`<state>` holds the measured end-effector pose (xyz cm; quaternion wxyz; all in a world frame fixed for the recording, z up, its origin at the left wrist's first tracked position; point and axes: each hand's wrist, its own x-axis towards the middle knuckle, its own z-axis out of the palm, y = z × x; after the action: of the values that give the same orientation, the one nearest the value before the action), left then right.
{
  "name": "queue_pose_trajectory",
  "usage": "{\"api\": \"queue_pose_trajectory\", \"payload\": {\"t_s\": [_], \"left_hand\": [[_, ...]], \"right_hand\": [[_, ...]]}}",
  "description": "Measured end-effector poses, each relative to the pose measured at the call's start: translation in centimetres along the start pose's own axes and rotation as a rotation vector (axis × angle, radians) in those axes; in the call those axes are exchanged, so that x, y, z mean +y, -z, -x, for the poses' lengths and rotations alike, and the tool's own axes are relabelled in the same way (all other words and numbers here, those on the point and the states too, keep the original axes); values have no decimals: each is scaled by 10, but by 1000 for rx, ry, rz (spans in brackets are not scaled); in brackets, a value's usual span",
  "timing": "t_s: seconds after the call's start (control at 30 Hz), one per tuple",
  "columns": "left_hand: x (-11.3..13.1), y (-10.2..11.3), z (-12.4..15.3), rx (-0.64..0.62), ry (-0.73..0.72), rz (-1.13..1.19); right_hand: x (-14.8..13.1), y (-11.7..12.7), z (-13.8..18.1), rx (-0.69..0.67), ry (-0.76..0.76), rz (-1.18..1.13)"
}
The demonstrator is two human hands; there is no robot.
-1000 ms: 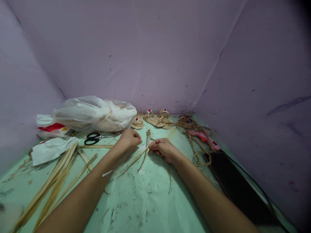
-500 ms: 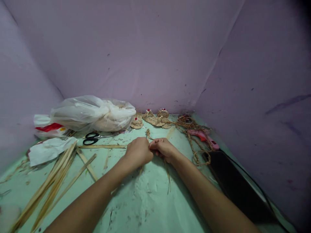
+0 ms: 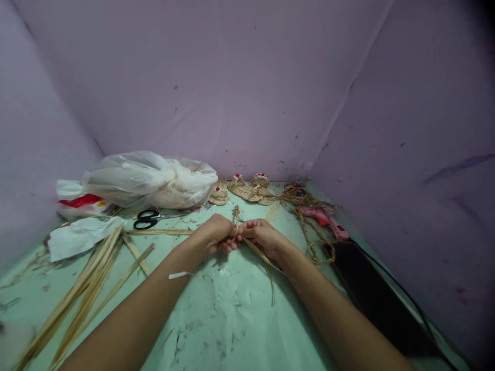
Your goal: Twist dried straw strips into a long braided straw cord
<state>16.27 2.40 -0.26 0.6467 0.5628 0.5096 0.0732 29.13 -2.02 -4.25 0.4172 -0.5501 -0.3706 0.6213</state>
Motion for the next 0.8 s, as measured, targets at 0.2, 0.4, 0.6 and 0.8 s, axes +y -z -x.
{"api": "queue_pose_trajectory", "payload": {"t_s": [0.2, 0.4, 0.6, 0.8], "left_hand": [[-12, -5, -11, 158, -20, -229], [-18, -12, -17, 252, -68, -266], [-15, -11, -11, 148, -1, -46], [-20, 1, -15, 75, -90, -92]], "right_hand": [[3, 2, -4, 60, 158, 418], [-14, -9, 17, 373, 278, 1117], [-31, -43, 46, 377, 169, 1459], [-35, -32, 46, 204, 216, 1361]]}}
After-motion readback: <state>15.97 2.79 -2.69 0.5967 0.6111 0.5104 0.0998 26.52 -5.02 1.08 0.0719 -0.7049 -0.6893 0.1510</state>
